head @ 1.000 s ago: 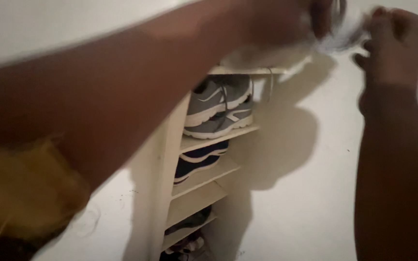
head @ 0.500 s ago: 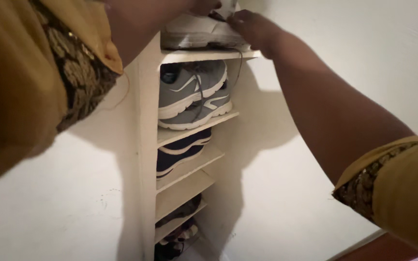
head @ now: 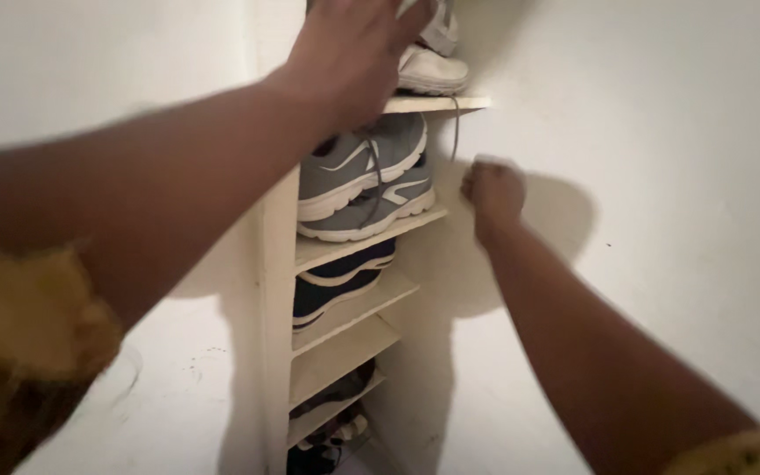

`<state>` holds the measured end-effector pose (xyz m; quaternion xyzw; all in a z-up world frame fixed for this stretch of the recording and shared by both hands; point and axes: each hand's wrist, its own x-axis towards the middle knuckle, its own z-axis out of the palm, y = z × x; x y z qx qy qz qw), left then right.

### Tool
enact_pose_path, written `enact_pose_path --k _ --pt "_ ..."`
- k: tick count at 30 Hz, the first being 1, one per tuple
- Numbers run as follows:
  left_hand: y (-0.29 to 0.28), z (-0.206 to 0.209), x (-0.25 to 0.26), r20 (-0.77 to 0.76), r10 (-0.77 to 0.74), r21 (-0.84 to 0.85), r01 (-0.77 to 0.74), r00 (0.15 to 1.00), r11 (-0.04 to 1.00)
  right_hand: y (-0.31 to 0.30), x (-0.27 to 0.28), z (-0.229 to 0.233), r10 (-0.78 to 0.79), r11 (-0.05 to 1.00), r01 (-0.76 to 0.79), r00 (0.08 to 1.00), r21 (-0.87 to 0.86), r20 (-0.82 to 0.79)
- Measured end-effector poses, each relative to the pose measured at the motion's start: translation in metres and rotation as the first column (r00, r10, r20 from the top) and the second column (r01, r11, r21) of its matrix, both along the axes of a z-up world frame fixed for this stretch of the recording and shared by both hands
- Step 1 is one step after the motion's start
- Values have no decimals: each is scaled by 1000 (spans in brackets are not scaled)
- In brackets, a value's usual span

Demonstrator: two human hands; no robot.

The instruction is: The person repeatedly picks up pairs of shoes from a wall-mounted shoe rack, inspects them, and places them back on the shelves. The person handles several pairs of sneakers and casual shoes, moving them between shelves and occasionally turning them over to view the soles.

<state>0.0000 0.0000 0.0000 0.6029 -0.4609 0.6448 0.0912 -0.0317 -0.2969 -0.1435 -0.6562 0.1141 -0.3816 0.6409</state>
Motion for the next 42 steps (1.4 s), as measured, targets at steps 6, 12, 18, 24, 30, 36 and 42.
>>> enact_pose_path --k 6,12,18,24,30,36,42 --pt "48 -51 -27 -29 106 149 -100 994 984 74 -14 -137 661 673 -244 622 698 -420" --pt "69 -71 -22 105 95 207 -115 990 972 140 27 -152 665 603 -71 595 794 -451" --pt "64 -79 -17 107 113 159 -129 988 979 150 54 -179 616 643 0 594 766 -517" --pt "64 -80 -19 80 128 167 -140 989 976 127 66 -204 528 677 5 693 736 -491" --pt "65 -76 -26 39 126 189 -131 991 973 92 -6 -200 496 358 -119 865 926 -81" --pt "58 -95 -50 -217 72 127 -45 974 991 108 -121 -171 558 304 10 809 953 -186" --pt "43 -159 -155 -778 -7 85 116 628 990 136 -188 -140 736 220 -132 673 966 -76"
